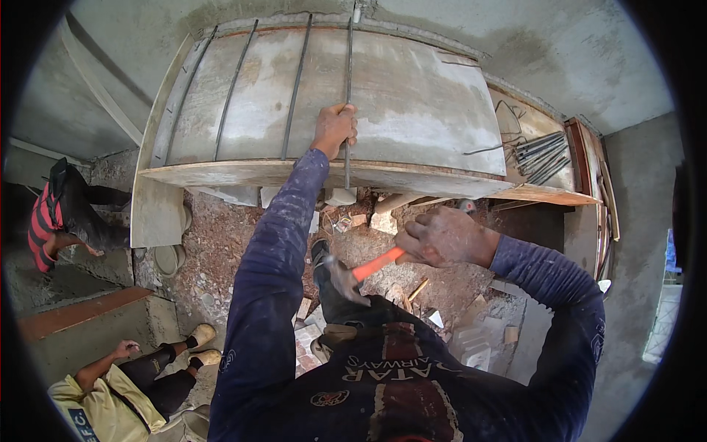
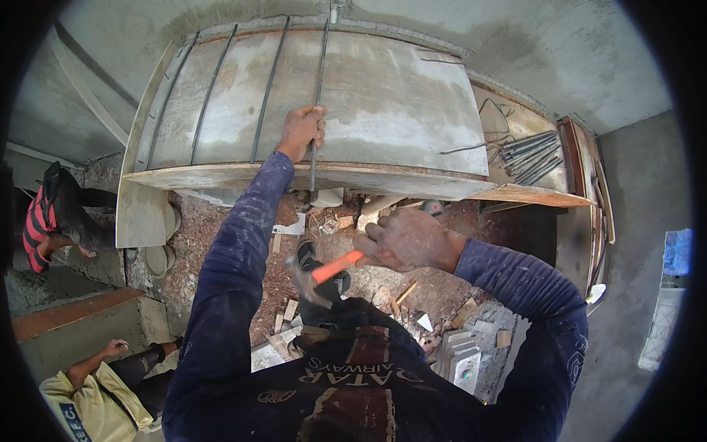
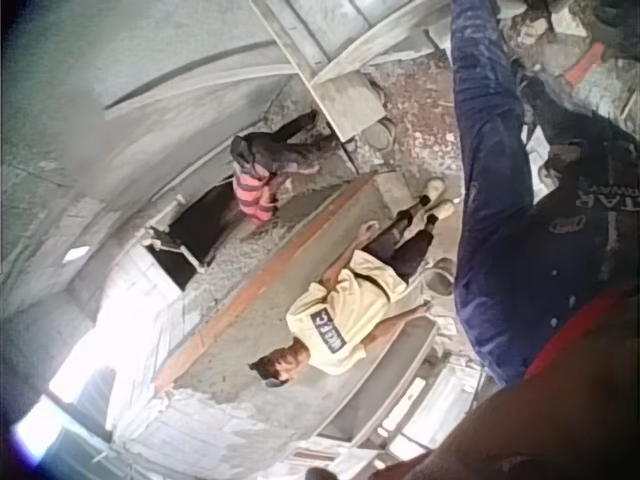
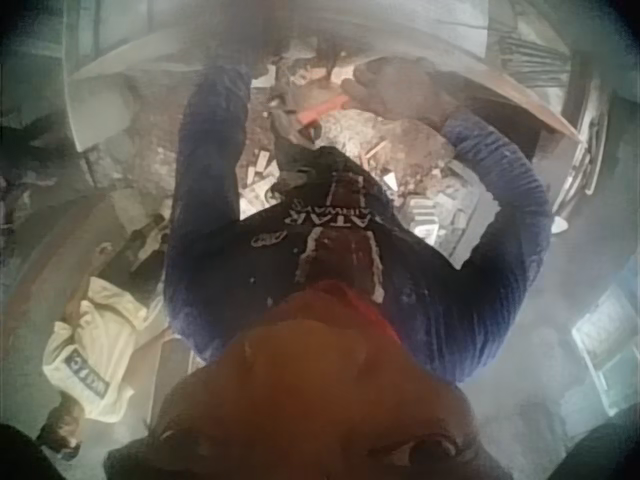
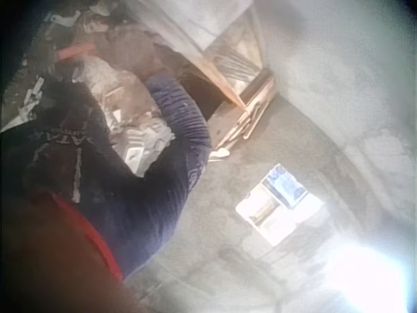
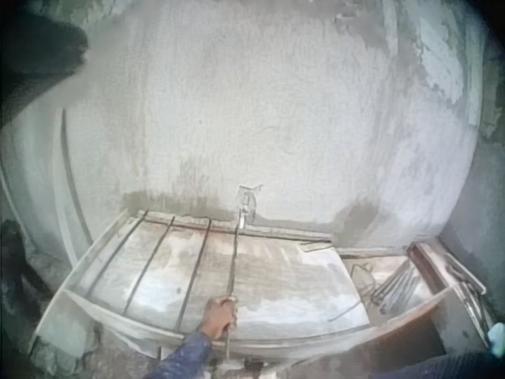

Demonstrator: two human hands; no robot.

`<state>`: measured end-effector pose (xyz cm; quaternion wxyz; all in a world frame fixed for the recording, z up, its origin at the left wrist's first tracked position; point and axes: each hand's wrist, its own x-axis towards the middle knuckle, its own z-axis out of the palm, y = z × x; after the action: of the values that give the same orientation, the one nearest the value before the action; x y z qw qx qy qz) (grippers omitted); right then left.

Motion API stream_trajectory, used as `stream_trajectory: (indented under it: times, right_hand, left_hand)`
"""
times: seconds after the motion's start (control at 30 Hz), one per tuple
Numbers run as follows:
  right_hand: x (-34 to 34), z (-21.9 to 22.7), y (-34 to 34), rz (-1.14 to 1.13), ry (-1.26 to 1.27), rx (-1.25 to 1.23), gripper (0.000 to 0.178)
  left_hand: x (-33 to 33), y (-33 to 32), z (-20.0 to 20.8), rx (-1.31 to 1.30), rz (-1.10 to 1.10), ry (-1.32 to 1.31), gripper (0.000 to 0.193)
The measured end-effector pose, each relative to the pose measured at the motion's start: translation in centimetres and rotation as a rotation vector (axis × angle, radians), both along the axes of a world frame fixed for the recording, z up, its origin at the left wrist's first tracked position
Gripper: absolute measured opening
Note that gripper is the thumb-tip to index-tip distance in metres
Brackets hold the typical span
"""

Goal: Securing metal reinforcement bars into a concrete or wooden form using a hammer.

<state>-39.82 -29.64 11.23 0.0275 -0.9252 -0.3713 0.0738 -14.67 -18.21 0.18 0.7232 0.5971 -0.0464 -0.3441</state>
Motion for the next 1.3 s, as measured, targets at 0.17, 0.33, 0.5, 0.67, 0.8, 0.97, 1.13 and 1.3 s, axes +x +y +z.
stream_trajectory:
  times: [0.17, 0.33, 0.5, 0.67, 0.8, 0.97, 1.13, 1.3]
  right_hand:
    - [1.9, 0.5, -1.9, -0.371, 0.214, -0.305, 0.038]
    - [1.3, 1.6, -0.6, -0.186, 0.160, -0.261, 0.039]
    - [3.3, 1.2, -3.4, -0.095, 0.094, -0.272, 0.042]
    - [2.4, 3.3, -0.3, -0.252, 0.278, -0.378, 0.047]
    - [0.4, 1.8, 0.6, -0.020, 0.116, -0.164, 0.044]
    - [-0.3, 1.9, 0.3, -0.080, 0.110, -0.165, 0.043]
    - [-1.0, 1.9, -0.2, -0.163, 0.110, -0.086, 0.041]
    - [-1.1, 1.6, -0.2, -0.226, 0.040, -0.032, 0.042]
  left_hand:
    - [0.0, -0.1, 0.2, 0.017, -0.005, -0.024, 0.027]
    - [0.4, -0.2, 0.0, 0.002, -0.006, -0.026, 0.028]
    - [0.6, -0.2, 0.1, -0.007, 0.003, -0.039, 0.026]
    - [0.3, -0.3, -0.2, 0.017, 0.009, -0.033, 0.026]
    - [0.2, -0.9, -0.4, 0.081, 0.040, -0.152, 0.027]
    - [-0.9, -1.2, 0.1, 0.164, 0.118, -0.135, 0.029]
    - [-1.9, -0.6, 0.1, 0.082, 0.087, -0.056, 0.029]
    - [-1.9, -1.0, -0.1, 0.127, 0.108, -0.097, 0.029]
